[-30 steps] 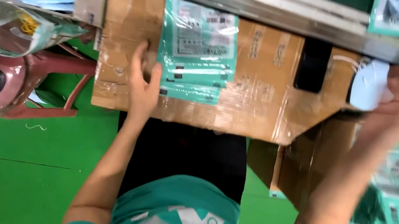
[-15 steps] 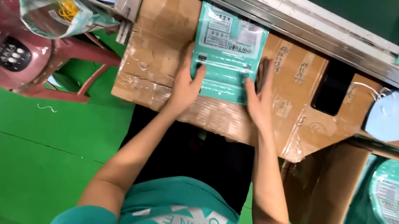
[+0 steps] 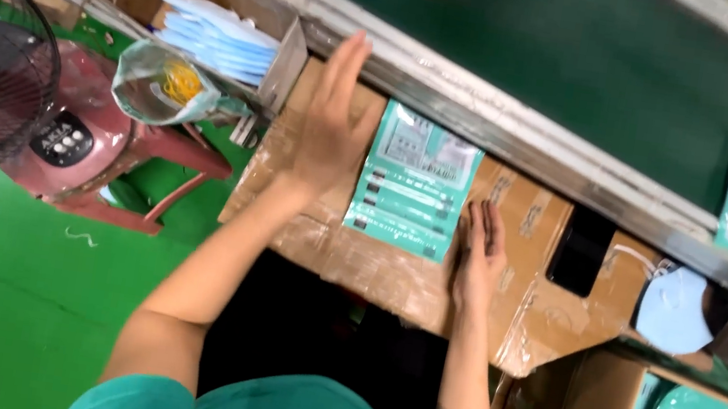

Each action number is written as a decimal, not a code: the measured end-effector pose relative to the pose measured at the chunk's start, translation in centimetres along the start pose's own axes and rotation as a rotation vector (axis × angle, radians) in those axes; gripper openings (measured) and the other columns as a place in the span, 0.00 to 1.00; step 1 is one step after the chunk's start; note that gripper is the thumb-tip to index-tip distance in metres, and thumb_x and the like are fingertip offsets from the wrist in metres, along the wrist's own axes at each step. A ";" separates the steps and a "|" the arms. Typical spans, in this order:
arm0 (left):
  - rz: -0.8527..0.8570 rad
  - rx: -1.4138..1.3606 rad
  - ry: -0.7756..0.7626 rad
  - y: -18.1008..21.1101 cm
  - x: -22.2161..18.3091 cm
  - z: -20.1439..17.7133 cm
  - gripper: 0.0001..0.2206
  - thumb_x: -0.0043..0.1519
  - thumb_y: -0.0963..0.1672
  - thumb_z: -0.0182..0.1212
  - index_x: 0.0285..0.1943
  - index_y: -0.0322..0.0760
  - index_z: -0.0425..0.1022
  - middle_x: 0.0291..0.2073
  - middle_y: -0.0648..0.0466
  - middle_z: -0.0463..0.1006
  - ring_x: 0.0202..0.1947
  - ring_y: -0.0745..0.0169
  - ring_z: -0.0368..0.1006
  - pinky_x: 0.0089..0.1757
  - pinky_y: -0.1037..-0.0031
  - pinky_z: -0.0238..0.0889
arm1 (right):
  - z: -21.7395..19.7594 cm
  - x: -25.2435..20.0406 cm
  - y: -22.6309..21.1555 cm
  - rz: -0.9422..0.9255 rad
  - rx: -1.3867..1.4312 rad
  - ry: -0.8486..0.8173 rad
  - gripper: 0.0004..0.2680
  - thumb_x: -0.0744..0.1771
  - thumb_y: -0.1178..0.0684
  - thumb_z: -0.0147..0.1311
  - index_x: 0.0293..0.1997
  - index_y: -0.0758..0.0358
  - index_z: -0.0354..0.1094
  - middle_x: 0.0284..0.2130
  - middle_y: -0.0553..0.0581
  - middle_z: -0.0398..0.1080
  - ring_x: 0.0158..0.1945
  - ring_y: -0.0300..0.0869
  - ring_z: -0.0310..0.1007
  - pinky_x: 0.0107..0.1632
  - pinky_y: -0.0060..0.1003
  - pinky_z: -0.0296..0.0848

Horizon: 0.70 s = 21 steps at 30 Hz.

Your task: The person stacks light blue face masks by hand, opens a green plastic pouch, inserts the stacked masks into the pouch, and places the filled pouch on the conveyor belt beside the work table, repeating the cycle with masks and pouches taken from cardboard boxes.

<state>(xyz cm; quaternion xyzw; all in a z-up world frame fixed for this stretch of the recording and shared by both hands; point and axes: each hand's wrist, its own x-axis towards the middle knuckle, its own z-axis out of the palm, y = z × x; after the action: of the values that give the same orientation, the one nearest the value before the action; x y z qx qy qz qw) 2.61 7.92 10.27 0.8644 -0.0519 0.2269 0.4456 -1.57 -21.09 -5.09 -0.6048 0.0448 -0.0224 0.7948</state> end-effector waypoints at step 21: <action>0.677 0.685 -0.268 1.8 9.1 9.9 0.16 0.64 0.42 0.58 0.61 0.41 0.75 0.42 0.51 0.76 0.43 0.52 0.74 0.43 0.62 0.66 | 1.3 -2.7 -8.8 0.166 0.118 0.215 0.17 0.69 0.61 0.52 0.66 0.76 0.63 0.61 0.76 0.67 0.64 0.61 0.66 0.65 0.51 0.67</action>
<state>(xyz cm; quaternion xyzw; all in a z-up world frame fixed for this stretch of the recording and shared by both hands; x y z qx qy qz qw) 13.60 0.03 10.67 0.9172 -0.3091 0.2499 0.0270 -3.93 -21.95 3.89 -0.5452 0.1783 -0.0239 0.8188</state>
